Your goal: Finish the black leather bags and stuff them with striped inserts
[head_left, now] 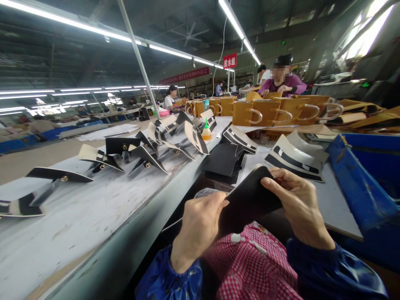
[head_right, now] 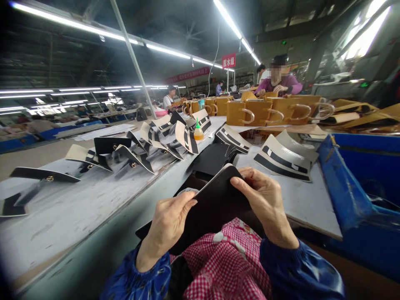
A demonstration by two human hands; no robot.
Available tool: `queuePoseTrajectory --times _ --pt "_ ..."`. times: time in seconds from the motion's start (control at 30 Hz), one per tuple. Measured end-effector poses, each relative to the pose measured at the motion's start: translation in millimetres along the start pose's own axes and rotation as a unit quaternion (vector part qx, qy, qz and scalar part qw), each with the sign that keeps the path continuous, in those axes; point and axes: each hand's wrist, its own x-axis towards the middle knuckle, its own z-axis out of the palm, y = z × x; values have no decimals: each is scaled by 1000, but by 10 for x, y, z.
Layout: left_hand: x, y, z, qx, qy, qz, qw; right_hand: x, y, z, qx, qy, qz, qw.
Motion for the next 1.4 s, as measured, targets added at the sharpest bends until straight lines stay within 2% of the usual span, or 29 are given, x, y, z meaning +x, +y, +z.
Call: queuePoseTrajectory --times 0.07,0.17,0.27,0.5,0.57,0.67,0.8,0.97,1.1,1.27,1.4 --pt "-19 -47 4 -18 4 -4 1000 -7 -6 -1 -16 -1 -35 999" --pt "-30 -87 12 -1 -1 -57 998 -26 2 28 -81 -3 -101 992" --pt "-15 -63 49 15 -9 -87 996 -43 9 65 -123 -21 -129 984" --pt "8 28 169 44 29 -40 998 -62 -13 97 -95 -63 -59 992" --pt "-7 31 170 44 27 -36 998 -60 -7 103 -85 -71 -58 992" --pt "-35 36 147 21 29 -43 998 -52 -5 121 -104 -66 -127 984" --pt "-61 55 98 -12 43 -55 998 -66 -56 153 -154 -31 -254 954" --pt "-84 66 56 -32 39 -53 997 -137 -127 194 -176 -2 -297 939" --pt "-108 56 63 -32 37 -47 998 -171 -146 212 -156 20 -301 941" --pt "-130 50 70 -33 29 -33 998 -170 -136 199 -101 -21 -227 968" --pt "-125 60 69 -35 28 -31 999 -162 -116 199 -68 -24 -201 977"
